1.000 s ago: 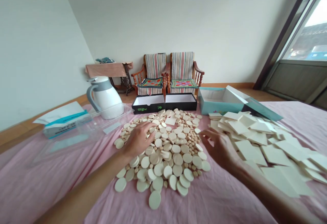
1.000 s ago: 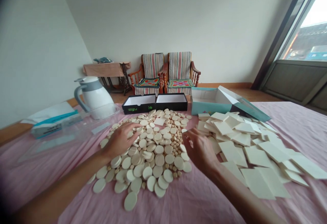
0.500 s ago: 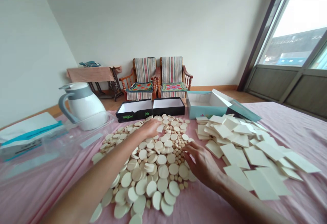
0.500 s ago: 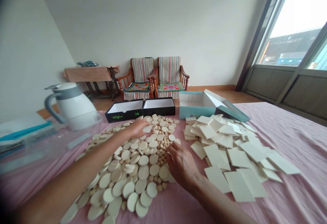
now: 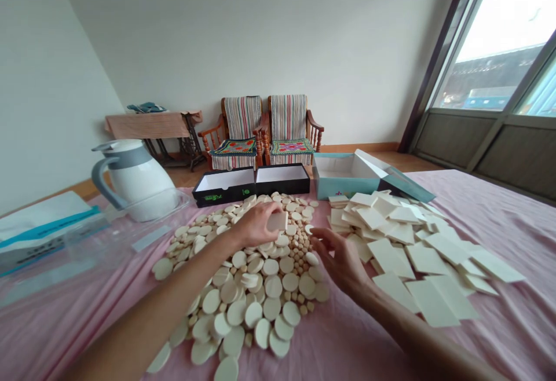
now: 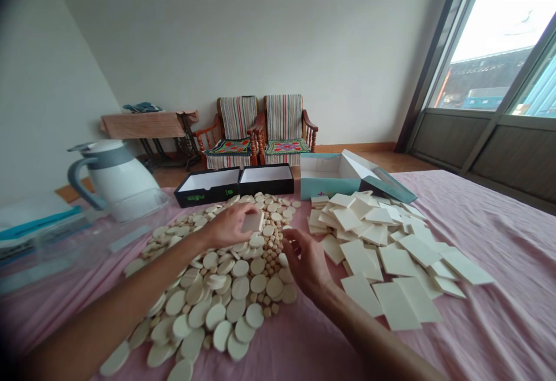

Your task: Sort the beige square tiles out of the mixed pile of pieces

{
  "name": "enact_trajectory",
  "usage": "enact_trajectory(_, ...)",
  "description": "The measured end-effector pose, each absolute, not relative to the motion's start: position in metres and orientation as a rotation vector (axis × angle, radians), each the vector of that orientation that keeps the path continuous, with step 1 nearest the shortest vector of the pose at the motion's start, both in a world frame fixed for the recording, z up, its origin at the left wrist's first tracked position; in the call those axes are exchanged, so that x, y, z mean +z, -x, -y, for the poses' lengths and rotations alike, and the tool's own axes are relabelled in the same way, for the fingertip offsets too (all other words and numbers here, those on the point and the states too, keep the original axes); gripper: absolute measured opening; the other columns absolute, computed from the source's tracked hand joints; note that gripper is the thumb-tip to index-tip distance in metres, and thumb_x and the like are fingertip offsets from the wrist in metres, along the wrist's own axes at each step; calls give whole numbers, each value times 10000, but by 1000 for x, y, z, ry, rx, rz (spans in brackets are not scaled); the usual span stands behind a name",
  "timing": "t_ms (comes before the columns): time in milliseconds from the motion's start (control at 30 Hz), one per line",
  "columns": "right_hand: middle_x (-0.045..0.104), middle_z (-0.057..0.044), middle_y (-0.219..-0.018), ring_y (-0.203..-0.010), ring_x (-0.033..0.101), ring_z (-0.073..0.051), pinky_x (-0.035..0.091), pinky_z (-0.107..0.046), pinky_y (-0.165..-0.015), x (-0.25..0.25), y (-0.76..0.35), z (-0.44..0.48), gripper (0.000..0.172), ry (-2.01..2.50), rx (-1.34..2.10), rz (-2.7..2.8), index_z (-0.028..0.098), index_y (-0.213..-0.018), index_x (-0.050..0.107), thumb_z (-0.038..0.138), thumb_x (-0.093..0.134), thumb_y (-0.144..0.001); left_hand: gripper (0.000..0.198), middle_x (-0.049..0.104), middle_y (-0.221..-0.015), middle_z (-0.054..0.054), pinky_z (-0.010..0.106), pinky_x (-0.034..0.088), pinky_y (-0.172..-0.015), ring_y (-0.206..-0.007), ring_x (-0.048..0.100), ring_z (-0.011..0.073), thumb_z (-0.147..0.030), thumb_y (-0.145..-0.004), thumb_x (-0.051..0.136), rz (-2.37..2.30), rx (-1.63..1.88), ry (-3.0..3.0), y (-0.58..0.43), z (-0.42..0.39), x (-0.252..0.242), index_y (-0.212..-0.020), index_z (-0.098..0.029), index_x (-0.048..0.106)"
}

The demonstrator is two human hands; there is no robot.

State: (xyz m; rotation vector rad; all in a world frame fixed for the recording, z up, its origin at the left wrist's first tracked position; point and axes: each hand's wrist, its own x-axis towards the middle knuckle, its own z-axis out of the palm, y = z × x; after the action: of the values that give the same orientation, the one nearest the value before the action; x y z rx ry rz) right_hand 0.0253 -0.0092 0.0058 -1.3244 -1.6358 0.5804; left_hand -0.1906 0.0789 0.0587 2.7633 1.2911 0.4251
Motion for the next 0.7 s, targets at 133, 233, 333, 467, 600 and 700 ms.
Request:
enact_trajectory(133,678,-58,-773,-638,651,-176,485,-269,-549,12,-19,13,377,1190,982,1447,160,-992,617,494,525,-844,416,628,-1069,51,356,441,-925,-1025,566,234,-186,-661,640,-920,644,-2722,168,-35,60,-1068,-217,559)
enact_trajectory(233,652,-32,-688,-579,622,-167,460,-259,-508,12,-17,14,386,1160,1066,1406,157,-944,607,494,621,-756,426,643,-1058,67,368,458,-909,-1009,577,243,-257,-682,687,-884,679,-2659,156,-16,55,-1086,-199,570)
enact_trajectory(333,638,-28,-668,-579,602,-172,451,-273,-510,15,-31,6,363,1210,961,1422,168,-927,601,471,622,-728,558,615,-1189,89,368,438,-966,-1112,550,246,-364,-718,712,-862,718,-2658,157,-19,52,-1214,-191,525)
enact_trajectory(467,665,-38,-730,-629,622,-198,459,-319,-595,37,-85,-11,360,1522,377,1346,199,-988,619,457,569,-742,418,626,-1200,48,353,415,-1007,-1133,558,215,-369,-803,627,-1244,605,-2735,181,-58,49,-1196,-241,558)
enact_trajectory(600,692,-73,-750,-708,646,-250,443,-374,-686,52,-150,-23,320,1812,-212,1099,209,-968,655,410,560,-738,299,659,-1095,94,354,454,-940,-1047,605,242,-229,-807,562,-1619,556,-2642,217,-115,41,-1098,-183,616)
enact_trajectory(700,704,-96,-779,-779,651,-279,445,-401,-731,49,-180,-29,304,1884,-330,1016,214,-952,668,402,557,-741,319,661,-1073,96,359,450,-930,-1030,606,259,-242,-777,585,-1793,487,-2602,234,-148,36,-1089,-185,620)
